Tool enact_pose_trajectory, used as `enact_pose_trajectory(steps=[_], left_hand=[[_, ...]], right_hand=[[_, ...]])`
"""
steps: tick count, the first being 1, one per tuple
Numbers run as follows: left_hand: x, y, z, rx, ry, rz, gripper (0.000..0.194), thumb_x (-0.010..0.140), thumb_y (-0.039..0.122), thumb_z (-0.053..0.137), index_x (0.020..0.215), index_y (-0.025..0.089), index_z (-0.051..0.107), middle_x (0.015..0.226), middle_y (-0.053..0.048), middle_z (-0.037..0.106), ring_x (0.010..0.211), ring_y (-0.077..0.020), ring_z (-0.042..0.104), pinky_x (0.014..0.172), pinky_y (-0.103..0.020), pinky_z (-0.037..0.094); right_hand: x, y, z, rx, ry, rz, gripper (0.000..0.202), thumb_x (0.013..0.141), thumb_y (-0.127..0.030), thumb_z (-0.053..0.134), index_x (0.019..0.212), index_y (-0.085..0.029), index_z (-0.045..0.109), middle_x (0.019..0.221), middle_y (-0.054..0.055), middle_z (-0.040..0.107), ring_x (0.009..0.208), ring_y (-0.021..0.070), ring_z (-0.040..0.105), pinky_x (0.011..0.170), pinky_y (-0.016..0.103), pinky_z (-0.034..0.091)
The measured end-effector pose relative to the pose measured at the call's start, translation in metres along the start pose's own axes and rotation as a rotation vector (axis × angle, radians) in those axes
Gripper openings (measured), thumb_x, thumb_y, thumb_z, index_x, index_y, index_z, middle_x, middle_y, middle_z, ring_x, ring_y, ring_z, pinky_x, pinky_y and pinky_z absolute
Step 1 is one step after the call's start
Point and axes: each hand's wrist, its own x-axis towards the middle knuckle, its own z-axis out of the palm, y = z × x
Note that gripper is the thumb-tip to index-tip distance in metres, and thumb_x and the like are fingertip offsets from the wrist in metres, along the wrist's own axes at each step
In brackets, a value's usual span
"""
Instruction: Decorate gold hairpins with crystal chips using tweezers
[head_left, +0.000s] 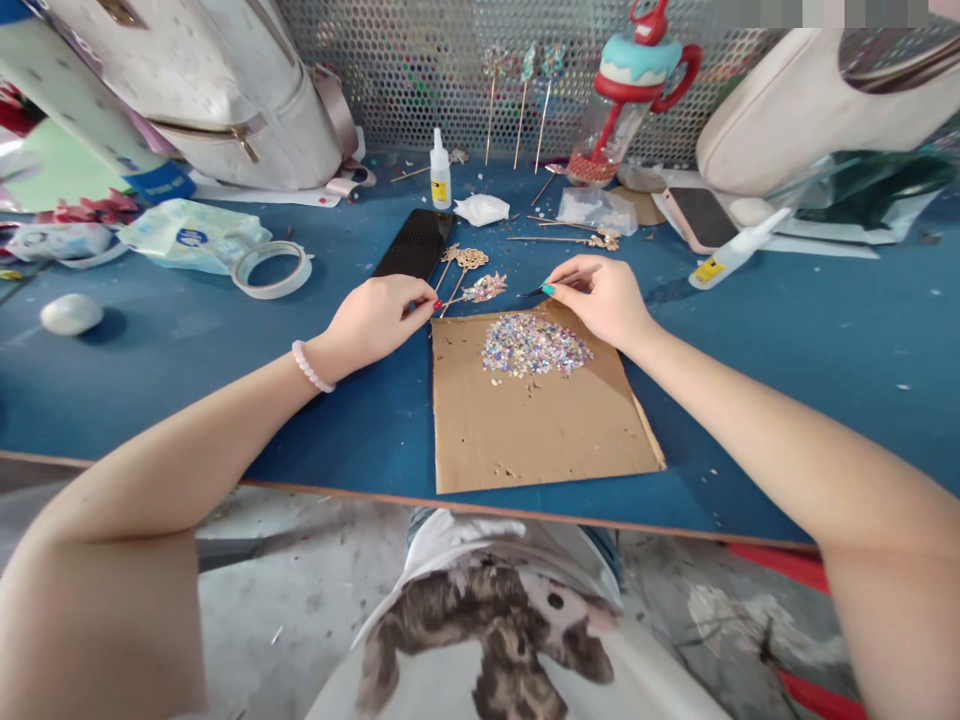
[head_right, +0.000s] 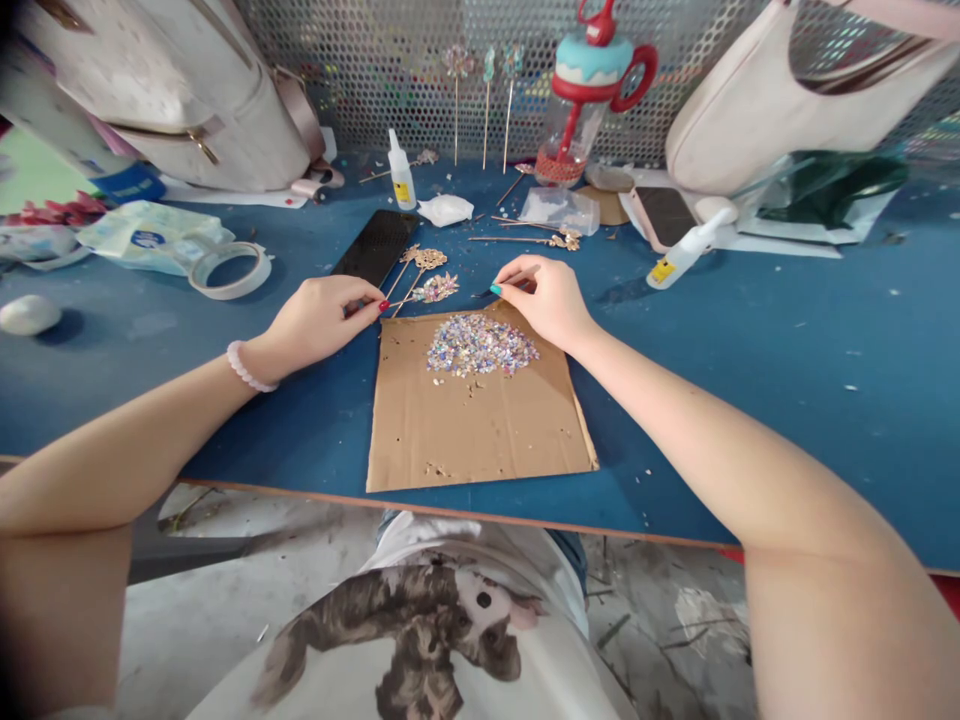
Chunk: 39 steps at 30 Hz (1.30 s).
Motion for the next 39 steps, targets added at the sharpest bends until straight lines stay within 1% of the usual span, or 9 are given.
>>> enact_pose_trajectory(steps=[6,12,21,25,29,31,33,36,39], left_hand=[[-0.001,0.0,0.001,-0.002,0.003,-0.001,0.031,0.095,0.032,0.046,0.101,0.017,0.072,0.103,-0.007,0.075,0.089,-0.0204,0.066,0.08,-0.032,0.05],[-0.001,0.001,0.001,-0.007,0.007,0.0,0.03,0.095,0.032,0.047,0.101,0.018,0.072,0.1,-0.006,0.075,0.085,-0.0194,0.065,0.076,-0.031,0.048],[-0.001,0.001,-0.001,-0.015,0.016,0.007,0.03,0.094,0.031,0.047,0.101,0.017,0.073,0.099,-0.006,0.074,0.084,-0.0189,0.064,0.075,-0.031,0.047],[-0.001,0.003,-0.004,-0.044,0.028,0.017,0.031,0.094,0.032,0.047,0.099,0.017,0.073,0.093,-0.006,0.073,0.077,-0.0169,0.062,0.073,-0.03,0.047],[-0.003,0.009,-0.003,-0.13,0.015,0.07,0.032,0.094,0.034,0.047,0.097,0.016,0.073,0.091,-0.006,0.074,0.076,-0.0157,0.063,0.075,-0.029,0.049],[-0.004,0.012,-0.004,-0.162,-0.024,0.13,0.033,0.095,0.035,0.046,0.098,0.016,0.073,0.092,-0.005,0.074,0.078,-0.0158,0.065,0.077,-0.028,0.05],[-0.005,0.014,-0.006,-0.192,-0.102,0.229,0.033,0.097,0.035,0.045,0.098,0.017,0.073,0.092,-0.005,0.074,0.081,-0.0162,0.067,0.079,-0.028,0.051],[-0.008,0.018,-0.013,-0.257,-0.268,0.4,0.032,0.1,0.036,0.045,0.098,0.02,0.072,0.093,-0.005,0.075,0.083,-0.0162,0.068,0.08,-0.027,0.051],[-0.012,0.022,-0.016,-0.285,-0.36,0.473,0.029,0.102,0.034,0.046,0.097,0.023,0.072,0.092,-0.005,0.075,0.081,-0.0152,0.068,0.076,-0.026,0.048]], right_hand=[[0.001,0.002,0.001,0.01,-0.01,-0.008,0.005,0.078,-0.019,0.072,0.079,-0.022,0.068,0.074,0.002,0.071,0.067,0.0177,0.066,0.069,0.037,0.055],[0.002,0.005,0.002,0.014,-0.019,-0.006,0.006,0.078,-0.024,0.074,0.079,-0.022,0.068,0.074,0.003,0.071,0.067,0.0181,0.066,0.068,0.037,0.054],[0.002,0.006,0.001,0.043,0.008,-0.023,0.005,0.078,-0.022,0.073,0.078,-0.022,0.069,0.075,0.002,0.071,0.067,0.0175,0.066,0.067,0.036,0.053],[-0.006,-0.002,-0.009,0.059,0.012,-0.034,0.008,0.078,-0.029,0.075,0.078,-0.023,0.069,0.076,0.002,0.073,0.069,0.0179,0.067,0.068,0.036,0.055],[-0.026,-0.012,-0.024,0.074,-0.025,-0.015,0.021,0.076,-0.043,0.079,0.078,-0.024,0.07,0.078,0.004,0.074,0.07,0.0196,0.069,0.069,0.038,0.057],[-0.037,-0.015,-0.031,0.069,-0.052,-0.016,0.024,0.076,-0.047,0.078,0.078,-0.024,0.071,0.079,0.004,0.075,0.072,0.0209,0.07,0.068,0.038,0.057],[-0.048,-0.016,-0.035,0.072,-0.093,-0.016,0.023,0.077,-0.047,0.077,0.078,-0.024,0.073,0.082,0.004,0.076,0.074,0.0213,0.071,0.071,0.038,0.058],[-0.057,-0.016,-0.039,0.082,-0.133,-0.022,0.018,0.08,-0.042,0.074,0.08,-0.025,0.075,0.084,0.003,0.077,0.077,0.0207,0.072,0.075,0.038,0.058],[-0.059,-0.015,-0.041,0.058,-0.158,-0.029,0.012,0.081,-0.037,0.073,0.083,-0.025,0.075,0.086,0.002,0.077,0.082,0.0212,0.072,0.081,0.039,0.057]])
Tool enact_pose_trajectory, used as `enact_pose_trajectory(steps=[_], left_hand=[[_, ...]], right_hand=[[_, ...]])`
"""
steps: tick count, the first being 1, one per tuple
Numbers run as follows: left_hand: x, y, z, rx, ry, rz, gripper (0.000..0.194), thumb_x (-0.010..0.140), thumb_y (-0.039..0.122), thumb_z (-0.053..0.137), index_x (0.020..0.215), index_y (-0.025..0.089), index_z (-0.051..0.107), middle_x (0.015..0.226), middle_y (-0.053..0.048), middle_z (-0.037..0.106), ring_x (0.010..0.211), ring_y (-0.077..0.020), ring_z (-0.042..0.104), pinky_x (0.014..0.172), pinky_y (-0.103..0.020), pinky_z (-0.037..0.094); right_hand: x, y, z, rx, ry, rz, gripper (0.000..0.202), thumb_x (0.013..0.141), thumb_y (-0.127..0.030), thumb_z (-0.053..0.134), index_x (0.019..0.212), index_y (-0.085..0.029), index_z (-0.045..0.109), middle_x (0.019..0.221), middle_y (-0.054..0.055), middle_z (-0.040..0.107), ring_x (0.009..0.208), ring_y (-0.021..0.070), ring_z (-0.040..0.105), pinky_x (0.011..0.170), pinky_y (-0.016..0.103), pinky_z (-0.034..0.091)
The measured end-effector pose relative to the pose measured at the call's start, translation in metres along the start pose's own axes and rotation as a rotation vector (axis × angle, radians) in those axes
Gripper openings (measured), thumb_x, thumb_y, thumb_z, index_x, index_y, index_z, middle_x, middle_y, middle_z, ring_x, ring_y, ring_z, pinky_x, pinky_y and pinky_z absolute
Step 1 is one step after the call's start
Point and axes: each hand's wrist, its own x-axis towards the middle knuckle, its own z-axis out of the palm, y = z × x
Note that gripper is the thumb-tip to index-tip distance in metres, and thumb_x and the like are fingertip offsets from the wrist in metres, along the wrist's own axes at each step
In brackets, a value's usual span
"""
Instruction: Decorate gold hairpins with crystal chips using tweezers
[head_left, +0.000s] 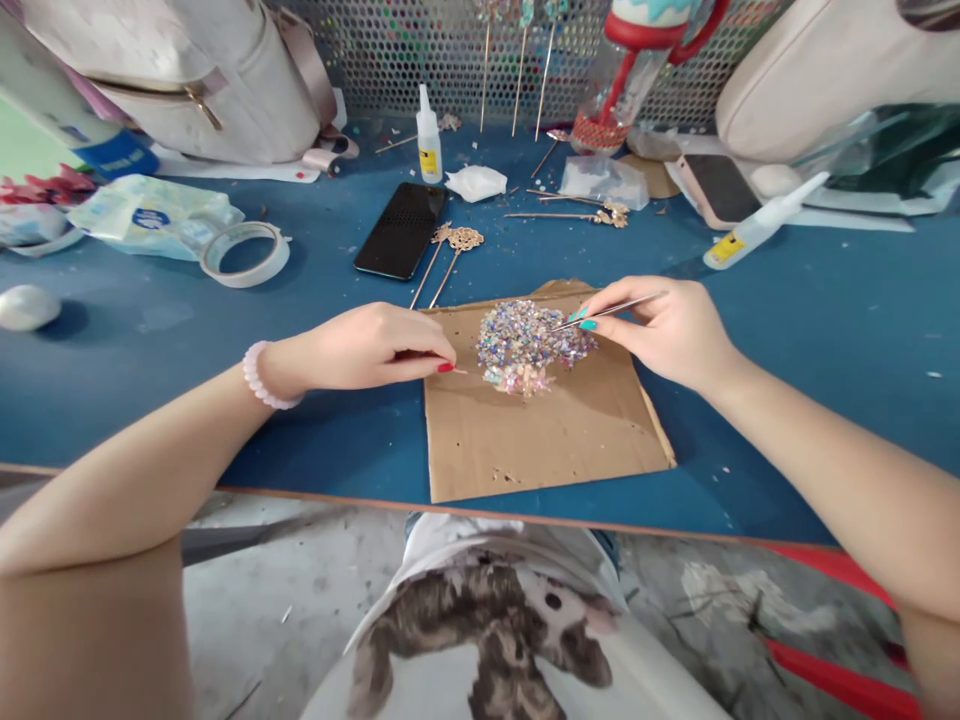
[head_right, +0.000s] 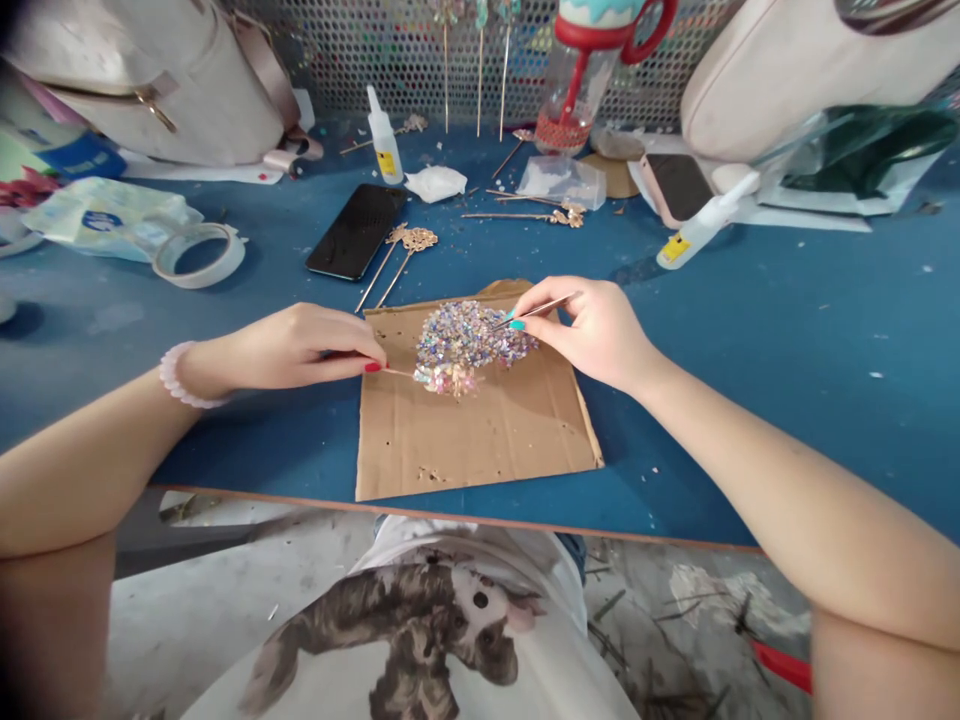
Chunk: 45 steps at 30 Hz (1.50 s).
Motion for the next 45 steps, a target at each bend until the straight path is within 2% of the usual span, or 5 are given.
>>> enact_pose_trajectory(steps=[7,20,32,40,45], left_hand=[[-0.001,0.002,0.009,-0.014,-0.132,0.056,0.028,0.105,0.034,0.044,0.103,0.025,0.071,0.092,-0.005,0.075,0.076,-0.0143,0.067,0.07,-0.027,0.045],[-0.001,0.009,0.013,0.019,-0.188,0.093,0.029,0.107,0.037,0.042,0.11,0.027,0.068,0.095,-0.005,0.074,0.077,-0.0148,0.068,0.069,-0.028,0.045],[0.001,0.01,0.015,-0.034,-0.151,0.078,0.023,0.103,0.032,0.048,0.106,0.027,0.07,0.089,-0.003,0.074,0.07,-0.0127,0.066,0.065,-0.027,0.044],[0.001,0.012,0.014,-0.009,-0.175,0.051,0.029,0.105,0.038,0.042,0.105,0.027,0.069,0.09,-0.004,0.074,0.072,-0.0141,0.067,0.065,-0.027,0.044],[0.001,0.011,0.014,-0.004,-0.17,0.077,0.026,0.105,0.034,0.043,0.106,0.026,0.068,0.091,-0.003,0.073,0.071,-0.0139,0.066,0.066,-0.027,0.044]], right_hand=[[-0.002,-0.003,-0.001,-0.055,-0.036,-0.042,0.011,0.084,-0.035,0.072,0.088,-0.026,0.076,0.089,0.001,0.076,0.086,0.0217,0.073,0.085,0.039,0.056],[-0.013,-0.025,0.016,0.019,-0.153,-0.072,0.017,0.084,-0.046,0.071,0.084,-0.029,0.075,0.092,0.001,0.078,0.086,0.0214,0.074,0.082,0.038,0.06],[-0.013,-0.023,0.021,0.004,-0.16,-0.039,0.016,0.084,-0.043,0.07,0.086,-0.028,0.076,0.091,0.0,0.078,0.08,0.0199,0.073,0.071,0.034,0.058],[-0.014,-0.023,0.022,0.001,-0.152,-0.03,0.023,0.085,-0.05,0.069,0.084,-0.028,0.075,0.091,0.001,0.077,0.086,0.0209,0.073,0.079,0.037,0.06],[-0.012,-0.025,0.016,-0.013,-0.123,-0.051,0.015,0.085,-0.042,0.07,0.084,-0.028,0.075,0.09,0.001,0.077,0.086,0.021,0.074,0.081,0.037,0.06]])
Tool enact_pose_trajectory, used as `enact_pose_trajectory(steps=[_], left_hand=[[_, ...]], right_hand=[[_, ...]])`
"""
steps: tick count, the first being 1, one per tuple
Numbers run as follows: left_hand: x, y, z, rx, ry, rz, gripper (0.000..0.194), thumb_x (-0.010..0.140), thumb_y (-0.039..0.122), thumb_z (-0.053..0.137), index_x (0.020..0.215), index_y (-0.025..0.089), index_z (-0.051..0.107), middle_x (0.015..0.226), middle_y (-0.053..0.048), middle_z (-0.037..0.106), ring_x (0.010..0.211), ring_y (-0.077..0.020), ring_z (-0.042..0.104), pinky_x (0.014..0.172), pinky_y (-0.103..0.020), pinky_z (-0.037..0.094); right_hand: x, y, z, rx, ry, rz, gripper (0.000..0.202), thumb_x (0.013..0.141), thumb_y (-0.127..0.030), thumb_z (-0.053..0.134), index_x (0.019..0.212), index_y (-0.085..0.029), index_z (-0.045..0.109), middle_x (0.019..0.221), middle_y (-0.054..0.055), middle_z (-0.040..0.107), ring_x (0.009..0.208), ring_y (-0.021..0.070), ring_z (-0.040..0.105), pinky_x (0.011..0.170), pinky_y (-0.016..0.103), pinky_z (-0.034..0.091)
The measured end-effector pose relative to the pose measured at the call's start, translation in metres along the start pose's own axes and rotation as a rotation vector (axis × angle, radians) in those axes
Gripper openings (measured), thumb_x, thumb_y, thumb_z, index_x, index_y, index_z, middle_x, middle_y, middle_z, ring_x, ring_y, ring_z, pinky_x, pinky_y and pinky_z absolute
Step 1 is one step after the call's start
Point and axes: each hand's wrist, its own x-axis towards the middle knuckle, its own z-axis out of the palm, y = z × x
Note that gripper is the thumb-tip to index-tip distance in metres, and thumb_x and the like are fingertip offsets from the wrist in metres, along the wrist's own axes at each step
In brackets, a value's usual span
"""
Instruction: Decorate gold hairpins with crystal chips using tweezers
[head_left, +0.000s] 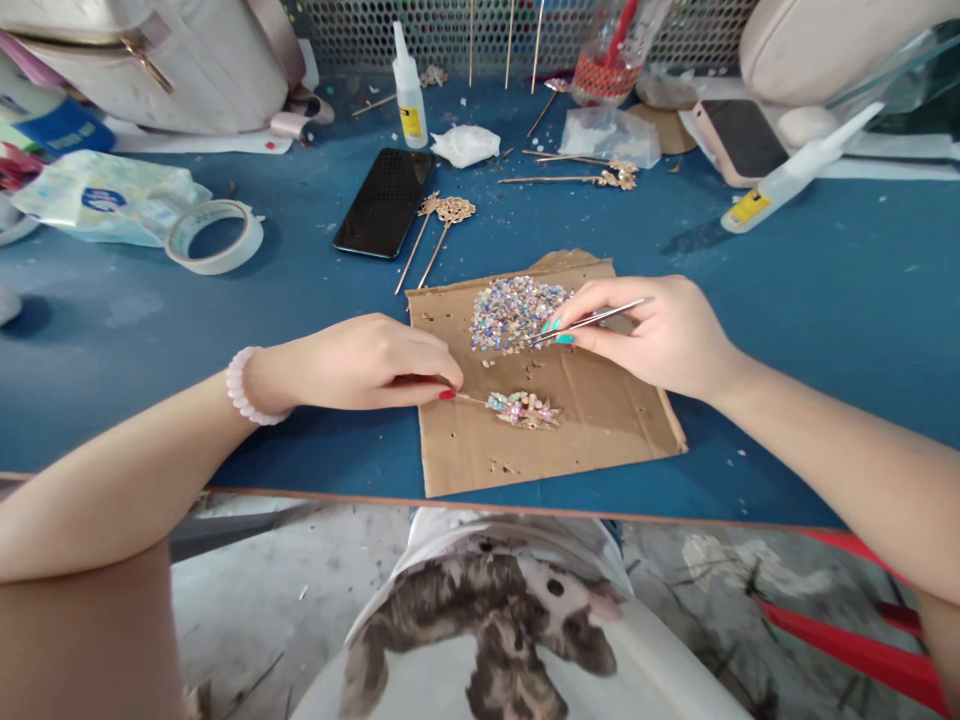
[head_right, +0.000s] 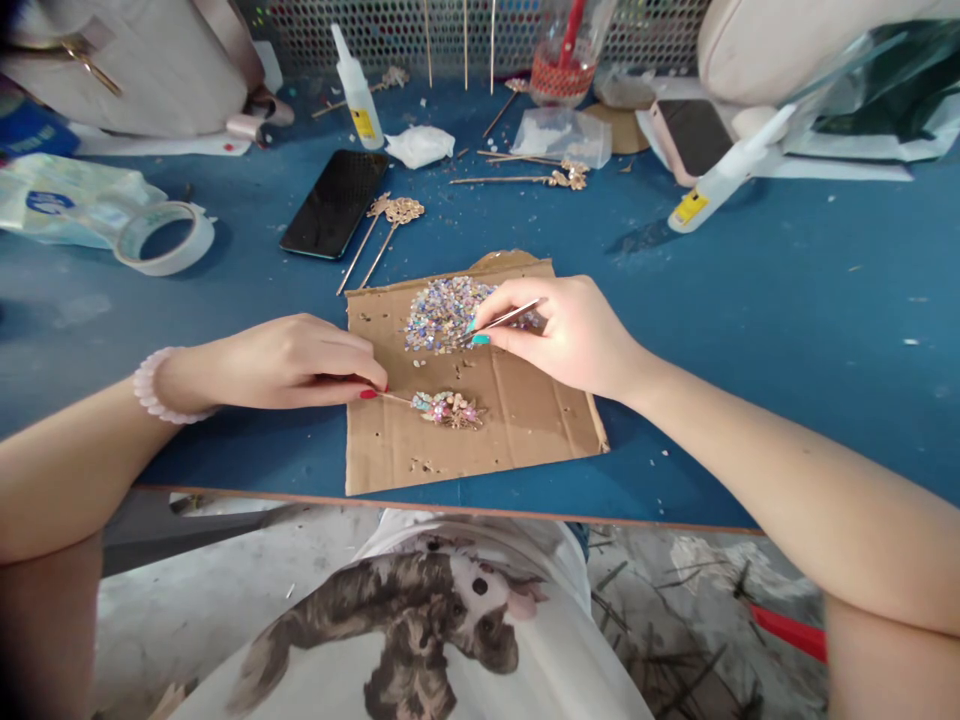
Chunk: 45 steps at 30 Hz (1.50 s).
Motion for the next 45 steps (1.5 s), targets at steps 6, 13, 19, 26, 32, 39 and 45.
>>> enact_pose_trajectory(steps=[6,13,19,26,32,39,45], left_hand=[[0.0,-0.001,0.0,-0.02,0.012,0.005,0.024,0.104,0.032,0.046,0.106,0.027,0.069,0.089,-0.003,0.073,0.07,-0.0137,0.065,0.064,-0.028,0.042],[0.0,0.0,-0.001,0.004,-0.005,0.028,0.024,0.106,0.03,0.044,0.107,0.024,0.067,0.091,-0.004,0.073,0.071,-0.0137,0.064,0.065,-0.029,0.041],[0.0,-0.001,0.0,0.022,0.014,0.085,0.021,0.106,0.026,0.045,0.107,0.02,0.065,0.089,-0.004,0.071,0.071,-0.0118,0.062,0.064,-0.026,0.04],[0.0,0.0,-0.001,0.022,0.021,0.099,0.018,0.106,0.023,0.046,0.106,0.019,0.064,0.087,-0.003,0.069,0.069,-0.0108,0.059,0.064,-0.025,0.039],[0.001,0.0,-0.001,0.004,0.014,0.084,0.019,0.105,0.023,0.047,0.106,0.019,0.065,0.089,-0.004,0.07,0.071,-0.0112,0.061,0.065,-0.025,0.039],[0.0,0.0,-0.001,0.001,0.014,0.086,0.019,0.105,0.023,0.047,0.107,0.019,0.065,0.09,-0.004,0.071,0.072,-0.0117,0.062,0.065,-0.025,0.039],[0.001,-0.001,-0.001,0.001,0.009,0.09,0.018,0.105,0.022,0.047,0.107,0.018,0.064,0.09,-0.004,0.07,0.071,-0.0114,0.061,0.065,-0.025,0.039]], right_hand=[[0.003,0.009,-0.015,-0.073,0.085,0.009,0.011,0.085,-0.038,0.07,0.087,-0.028,0.075,0.09,0.0,0.076,0.086,0.0228,0.074,0.087,0.041,0.059],[0.007,0.018,-0.023,-0.115,0.064,0.016,0.008,0.084,-0.034,0.07,0.088,-0.029,0.074,0.086,-0.001,0.076,0.085,0.0255,0.074,0.082,0.043,0.057],[0.008,0.015,-0.027,-0.109,0.008,0.017,0.014,0.084,-0.039,0.071,0.088,-0.026,0.074,0.087,0.001,0.076,0.085,0.0265,0.074,0.081,0.042,0.055],[0.008,0.016,-0.028,-0.093,0.013,0.029,0.015,0.083,-0.04,0.072,0.09,-0.026,0.074,0.086,0.002,0.077,0.083,0.0258,0.073,0.075,0.041,0.054],[0.009,0.015,-0.019,-0.076,0.08,0.041,0.012,0.083,-0.034,0.072,0.088,-0.023,0.074,0.085,0.003,0.075,0.083,0.0262,0.073,0.08,0.043,0.055],[0.01,0.015,-0.017,-0.092,0.1,0.043,0.011,0.083,-0.031,0.071,0.087,-0.021,0.074,0.082,0.004,0.074,0.08,0.0245,0.073,0.077,0.041,0.056],[0.01,0.013,-0.014,-0.088,0.122,0.033,0.009,0.082,-0.028,0.07,0.086,-0.021,0.074,0.084,0.003,0.075,0.081,0.023,0.074,0.08,0.04,0.057]])
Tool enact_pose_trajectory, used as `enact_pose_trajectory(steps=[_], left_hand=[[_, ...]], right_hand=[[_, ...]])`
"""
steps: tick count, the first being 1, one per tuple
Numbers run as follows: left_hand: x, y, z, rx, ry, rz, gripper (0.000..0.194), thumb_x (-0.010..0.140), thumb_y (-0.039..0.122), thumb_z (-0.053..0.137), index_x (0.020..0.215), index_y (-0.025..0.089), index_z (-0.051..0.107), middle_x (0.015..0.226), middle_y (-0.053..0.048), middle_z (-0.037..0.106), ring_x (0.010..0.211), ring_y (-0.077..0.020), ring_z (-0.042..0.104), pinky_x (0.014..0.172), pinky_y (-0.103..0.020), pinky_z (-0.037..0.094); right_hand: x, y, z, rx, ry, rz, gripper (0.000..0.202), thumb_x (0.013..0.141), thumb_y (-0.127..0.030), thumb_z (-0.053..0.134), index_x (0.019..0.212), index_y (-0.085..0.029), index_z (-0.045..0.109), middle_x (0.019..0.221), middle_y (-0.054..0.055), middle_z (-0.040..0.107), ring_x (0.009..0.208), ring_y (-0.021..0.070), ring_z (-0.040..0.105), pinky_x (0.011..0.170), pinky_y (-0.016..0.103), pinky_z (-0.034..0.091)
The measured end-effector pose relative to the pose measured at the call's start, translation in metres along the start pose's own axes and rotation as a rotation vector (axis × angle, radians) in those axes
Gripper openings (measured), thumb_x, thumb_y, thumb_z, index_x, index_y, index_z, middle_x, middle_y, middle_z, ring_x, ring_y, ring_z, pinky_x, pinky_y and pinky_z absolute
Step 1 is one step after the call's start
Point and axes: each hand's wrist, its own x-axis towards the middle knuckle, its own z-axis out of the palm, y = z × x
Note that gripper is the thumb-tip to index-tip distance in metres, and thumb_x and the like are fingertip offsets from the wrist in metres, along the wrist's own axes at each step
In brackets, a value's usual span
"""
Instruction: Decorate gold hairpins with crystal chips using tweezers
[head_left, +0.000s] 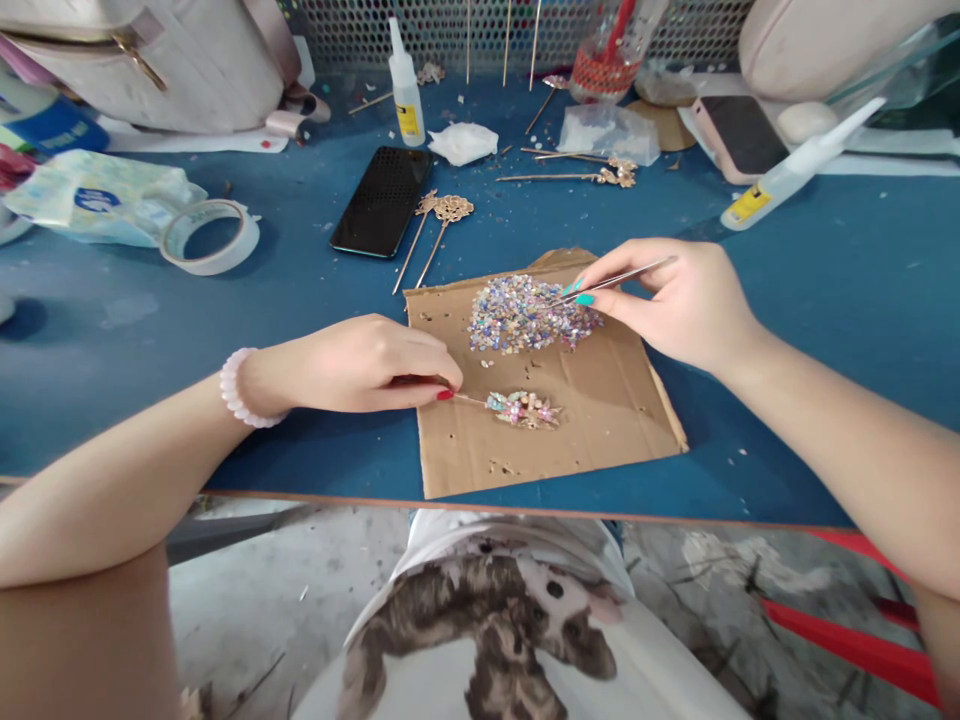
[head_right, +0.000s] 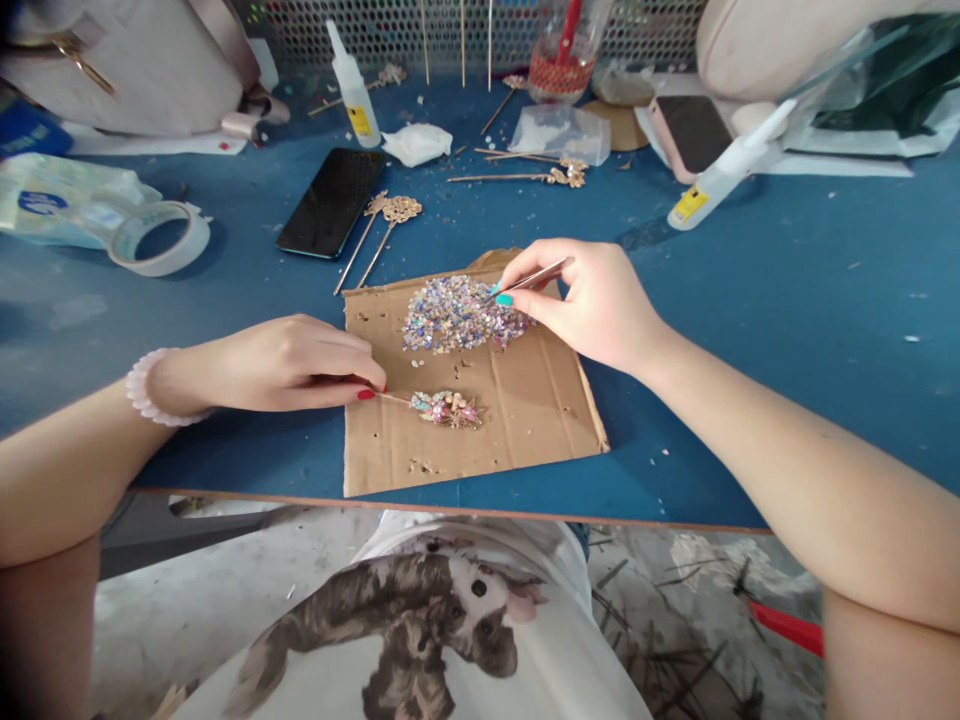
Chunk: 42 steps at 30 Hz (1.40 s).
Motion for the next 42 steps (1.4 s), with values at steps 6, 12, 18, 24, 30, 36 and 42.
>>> enact_pose_trajectory(steps=[6,12,18,24,30,36,42], left_hand=[[0.0,0.0,0.0,-0.003,0.015,0.009,0.017,0.105,0.022,0.047,0.106,0.018,0.064,0.09,-0.004,0.07,0.071,-0.0111,0.061,0.065,-0.025,0.039],[0.0,0.0,0.0,-0.005,0.01,0.003,0.017,0.105,0.023,0.047,0.107,0.019,0.064,0.091,-0.004,0.07,0.071,-0.0113,0.061,0.065,-0.025,0.039],[0.0,0.0,0.0,-0.001,0.005,-0.002,0.018,0.105,0.023,0.046,0.106,0.019,0.064,0.09,-0.004,0.07,0.07,-0.0111,0.06,0.065,-0.025,0.039],[0.001,0.0,0.0,-0.007,0.009,-0.006,0.019,0.105,0.024,0.047,0.107,0.02,0.065,0.091,-0.004,0.071,0.071,-0.0113,0.062,0.064,-0.025,0.039],[0.0,0.0,-0.001,0.004,-0.005,-0.008,0.02,0.105,0.024,0.046,0.107,0.019,0.065,0.091,-0.005,0.071,0.071,-0.0121,0.062,0.064,-0.026,0.039],[-0.002,0.0,-0.004,-0.033,-0.041,-0.017,0.02,0.105,0.024,0.046,0.109,0.02,0.066,0.092,-0.005,0.072,0.074,-0.0126,0.063,0.067,-0.026,0.041],[-0.002,-0.001,-0.006,-0.083,-0.089,-0.022,0.019,0.104,0.022,0.048,0.109,0.022,0.066,0.091,-0.004,0.071,0.074,-0.012,0.063,0.067,-0.025,0.042]], right_hand=[[0.0,-0.001,0.001,-0.038,0.009,-0.018,0.006,0.084,-0.024,0.069,0.087,-0.021,0.074,0.087,0.003,0.075,0.083,0.0217,0.073,0.084,0.039,0.058],[0.0,-0.003,0.002,-0.072,0.003,-0.005,0.007,0.085,-0.022,0.068,0.088,-0.019,0.074,0.085,0.003,0.075,0.081,0.0201,0.073,0.08,0.036,0.058],[0.002,-0.004,0.004,-0.049,0.007,0.025,0.008,0.083,-0.022,0.066,0.086,-0.02,0.073,0.082,0.002,0.075,0.078,0.0191,0.073,0.078,0.034,0.059],[0.001,-0.005,0.004,-0.038,0.009,0.037,0.008,0.082,-0.027,0.067,0.083,-0.022,0.072,0.081,0.002,0.075,0.077,0.0214,0.073,0.079,0.038,0.06],[-0.001,-0.006,0.002,-0.012,0.011,0.061,0.009,0.083,-0.03,0.068,0.084,-0.022,0.071,0.082,0.004,0.075,0.078,0.0241,0.073,0.081,0.042,0.06],[-0.01,-0.014,0.001,0.056,-0.046,-0.013,0.007,0.085,-0.032,0.07,0.085,-0.025,0.072,0.086,0.001,0.076,0.081,0.0224,0.073,0.082,0.04,0.059],[-0.02,-0.027,0.009,0.098,-0.189,-0.169,0.006,0.087,-0.029,0.069,0.082,-0.028,0.071,0.089,-0.002,0.078,0.082,0.018,0.075,0.077,0.033,0.059]])
